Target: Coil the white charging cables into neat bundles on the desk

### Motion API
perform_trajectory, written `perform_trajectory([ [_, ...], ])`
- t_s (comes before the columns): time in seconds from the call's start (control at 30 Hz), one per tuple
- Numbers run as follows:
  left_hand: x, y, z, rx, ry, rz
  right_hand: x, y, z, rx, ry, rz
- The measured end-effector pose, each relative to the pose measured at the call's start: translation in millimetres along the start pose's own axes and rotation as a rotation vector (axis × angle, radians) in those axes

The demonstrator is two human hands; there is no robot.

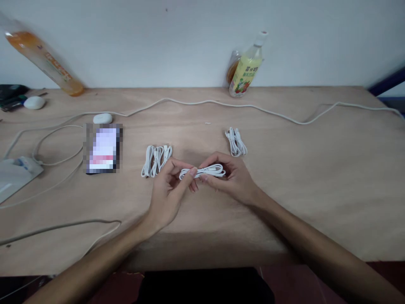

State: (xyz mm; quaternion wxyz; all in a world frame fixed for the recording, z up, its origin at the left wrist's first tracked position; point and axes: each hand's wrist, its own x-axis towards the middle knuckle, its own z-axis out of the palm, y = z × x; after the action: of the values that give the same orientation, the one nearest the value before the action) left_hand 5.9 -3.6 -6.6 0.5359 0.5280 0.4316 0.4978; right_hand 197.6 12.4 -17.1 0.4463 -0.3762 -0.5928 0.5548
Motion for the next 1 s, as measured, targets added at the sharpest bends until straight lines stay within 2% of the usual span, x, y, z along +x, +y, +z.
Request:
perform_trajectory([
  [0.17, 0.8, 0.8, 0.4, -0.002, -0.002, -0.009, 0.6, 0.7, 1.5, -0.005, 0.015, -0.012],
  [0.27, 0.5, 1.5, -0.3, 0.013, 0.008, 0.017, 1.2, 1.4, 0.9, 0.003, 0.054, -0.042],
  [0.47, -0.8, -0.4, -2.8, 0.067, 0.021, 0.088, 1.7, 2.7, -2.7, -0.017, 0.132, -0.002],
  [0.77, 4.4, 1.4, -2.7, 0.029, 0.06, 0.075, 1.4, -0.4, -0.3, -0.039, 0.088, -0.087],
  [1.0, 5.8, 2.6, -1.7, -0.002, 0.063, 0.058, -1.7, 1.9, 3.1, -0.023, 0.076, -0.07],
])
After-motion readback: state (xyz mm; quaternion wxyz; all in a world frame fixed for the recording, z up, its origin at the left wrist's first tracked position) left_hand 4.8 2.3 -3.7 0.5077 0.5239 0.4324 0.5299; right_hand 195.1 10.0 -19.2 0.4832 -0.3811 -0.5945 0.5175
